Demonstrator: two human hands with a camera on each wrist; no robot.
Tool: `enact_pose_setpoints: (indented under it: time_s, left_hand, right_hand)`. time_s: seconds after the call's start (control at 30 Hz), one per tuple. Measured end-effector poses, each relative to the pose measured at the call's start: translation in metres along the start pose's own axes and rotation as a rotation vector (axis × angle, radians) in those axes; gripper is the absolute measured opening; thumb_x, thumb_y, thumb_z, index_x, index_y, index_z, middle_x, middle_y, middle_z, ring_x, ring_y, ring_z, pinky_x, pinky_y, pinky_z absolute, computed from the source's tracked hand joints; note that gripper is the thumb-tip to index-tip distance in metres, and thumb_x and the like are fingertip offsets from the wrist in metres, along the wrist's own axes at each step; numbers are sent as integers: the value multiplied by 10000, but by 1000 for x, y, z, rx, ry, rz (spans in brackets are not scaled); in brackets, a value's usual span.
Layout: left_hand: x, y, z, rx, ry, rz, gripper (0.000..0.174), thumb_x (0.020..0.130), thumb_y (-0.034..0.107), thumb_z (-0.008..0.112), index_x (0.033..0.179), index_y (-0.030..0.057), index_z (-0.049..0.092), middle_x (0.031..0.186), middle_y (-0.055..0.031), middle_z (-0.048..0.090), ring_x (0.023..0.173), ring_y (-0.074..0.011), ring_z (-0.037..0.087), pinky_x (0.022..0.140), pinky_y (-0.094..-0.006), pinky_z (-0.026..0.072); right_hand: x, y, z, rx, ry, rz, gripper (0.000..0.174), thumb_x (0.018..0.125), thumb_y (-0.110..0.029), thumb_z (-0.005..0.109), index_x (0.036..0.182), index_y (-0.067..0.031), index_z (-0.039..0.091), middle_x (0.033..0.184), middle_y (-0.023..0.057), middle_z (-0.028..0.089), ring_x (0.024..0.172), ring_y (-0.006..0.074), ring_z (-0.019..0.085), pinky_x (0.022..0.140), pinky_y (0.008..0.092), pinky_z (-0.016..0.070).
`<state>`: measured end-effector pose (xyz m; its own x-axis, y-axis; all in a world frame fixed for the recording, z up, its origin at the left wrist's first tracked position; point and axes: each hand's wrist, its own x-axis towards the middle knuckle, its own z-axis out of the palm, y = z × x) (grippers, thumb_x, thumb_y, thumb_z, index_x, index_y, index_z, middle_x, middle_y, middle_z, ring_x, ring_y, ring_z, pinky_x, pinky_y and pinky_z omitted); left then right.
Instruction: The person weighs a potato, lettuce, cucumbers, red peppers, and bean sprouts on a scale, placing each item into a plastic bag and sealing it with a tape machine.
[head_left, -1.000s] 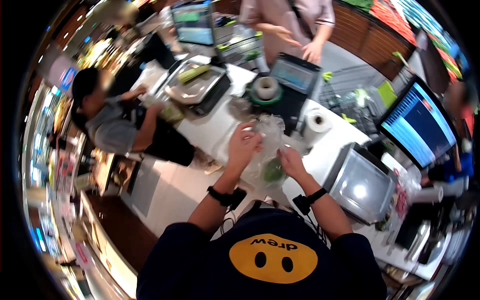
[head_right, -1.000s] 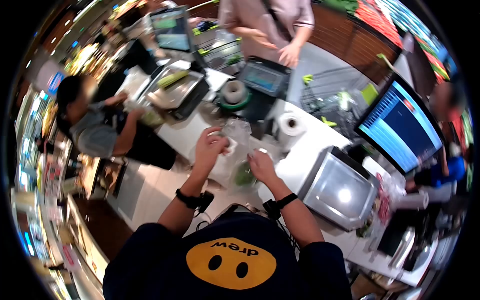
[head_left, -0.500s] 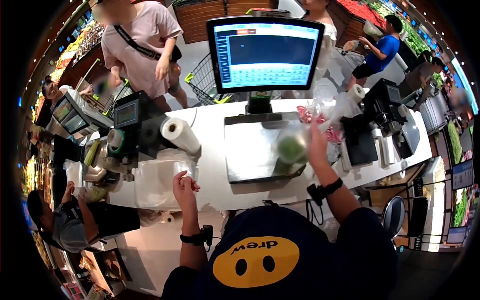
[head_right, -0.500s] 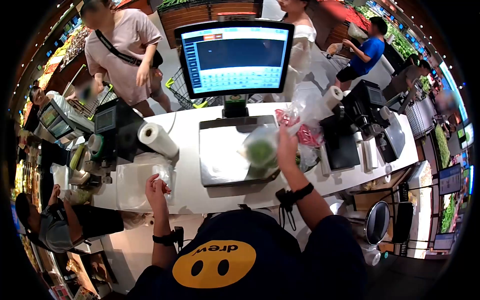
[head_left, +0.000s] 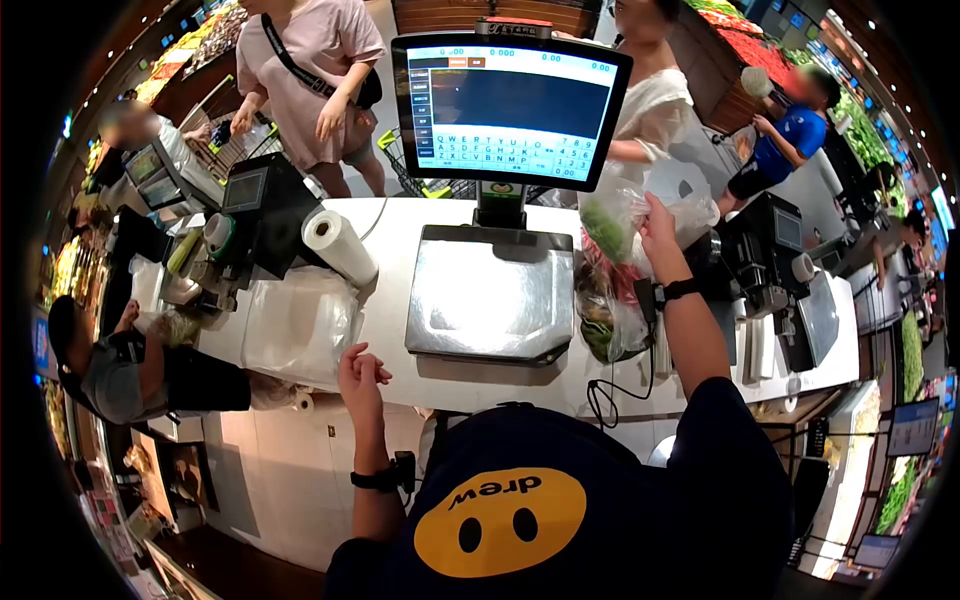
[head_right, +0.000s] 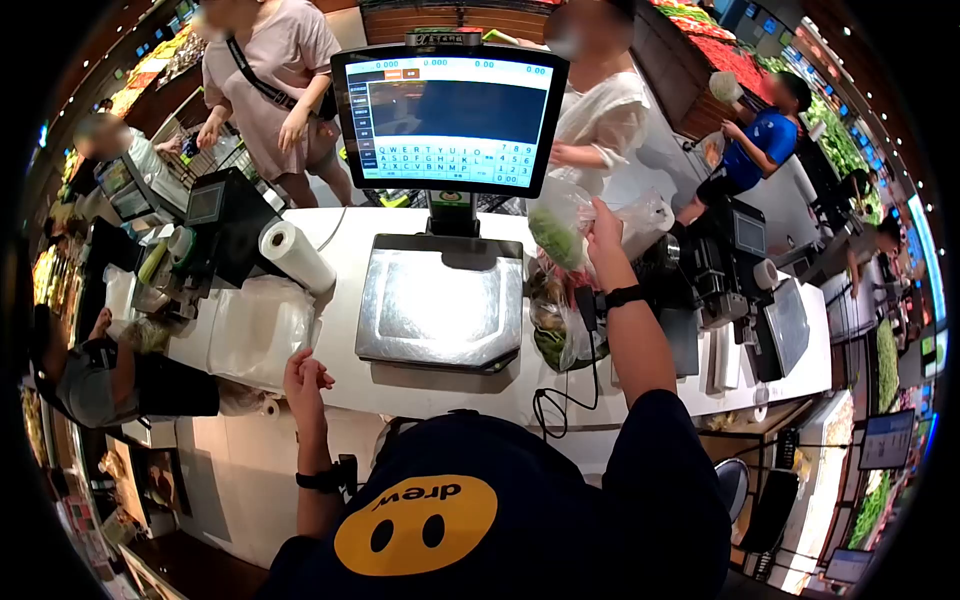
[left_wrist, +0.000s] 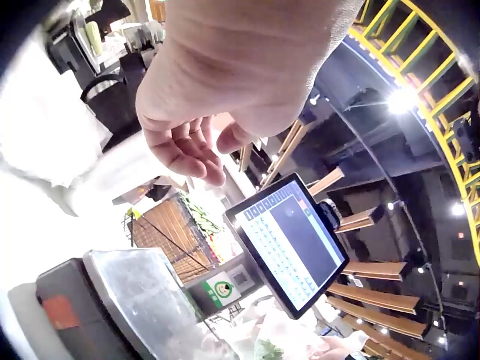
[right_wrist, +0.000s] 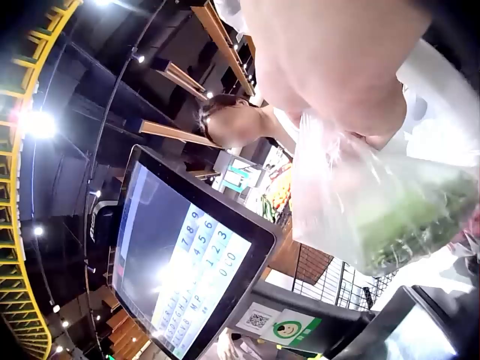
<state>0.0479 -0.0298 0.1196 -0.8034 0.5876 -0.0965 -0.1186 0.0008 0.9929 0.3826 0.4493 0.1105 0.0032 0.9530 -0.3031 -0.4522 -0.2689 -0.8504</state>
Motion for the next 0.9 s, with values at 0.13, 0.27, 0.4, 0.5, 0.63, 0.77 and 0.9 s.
enact_pose_setpoints:
  time_s: [0.13, 0.27, 0.4, 0.5, 0.63, 0.77, 0.9]
  left_hand:
    - [-19, -1, -4, 48, 110, -34, 228, 943, 66, 490, 1155, -12, 523, 795, -46, 576, 618, -103, 557, 572, -228, 446]
    - [-33, -4, -3, 42, 125, -61, 229, 939, 63, 499, 1154, -12, 526, 803, -49, 582, 633, -105, 559, 577, -232, 451]
    - [-38, -5, 1, 59, 140, -84, 229, 940, 64, 501, 1154, -13, 527, 797, -49, 581, 634, -108, 559, 577, -237, 453]
    - [-36, -5, 1, 86, 134, -93, 231, 942, 66, 502, 1157, -16, 527, 793, -52, 580, 630, -109, 559, 575, -240, 454]
    - [-37, -8, 0, 107, 140, -117, 230, 945, 70, 500, 1154, -23, 526, 787, -56, 577, 626, -113, 560, 575, -244, 455]
    - [-41, 0, 4, 129, 139, -126, 222, 948, 77, 497, 1141, -28, 530, 782, -56, 575, 623, -117, 560, 577, -245, 457]
    - [-38, -6, -3, 162, 135, -130, 235, 973, 142, 508, 1144, -17, 529, 785, -43, 554, 639, -108, 547, 592, -243, 451]
  right_hand:
    - [-10, -3, 20, -21, -90, -128, 215, 868, -149, 683, 1010, -8, 606, 829, 56, 642, 657, 150, 605, 541, 266, 478]
    - [26, 16, 11, -91, -70, 91, 224, 876, -147, 687, 1052, -30, 614, 942, 91, 653, 815, 160, 643, 690, 277, 520]
    - [27, 29, 13, -59, -97, -94, 222, 876, -130, 685, 1035, 3, 607, 971, 105, 663, 855, 202, 668, 741, 290, 542]
    - [9, 31, 8, -137, -152, -246, 223, 881, -127, 676, 1039, 15, 608, 984, 103, 668, 849, 181, 664, 767, 274, 539]
    - [35, 86, -47, -916, 79, -430, 393, 821, -204, 713, 1100, 40, 584, 987, 151, 667, 926, 248, 660, 834, 347, 517]
    - [62, 142, -79, -1155, 256, -281, 520, 750, -287, 741, 1109, 53, 579, 1045, 235, 656, 988, 366, 644, 889, 413, 492]
    - [78, 169, -79, -1297, 184, -181, 461, 755, -269, 717, 1074, 46, 607, 1052, 257, 664, 1002, 410, 641, 850, 432, 495]
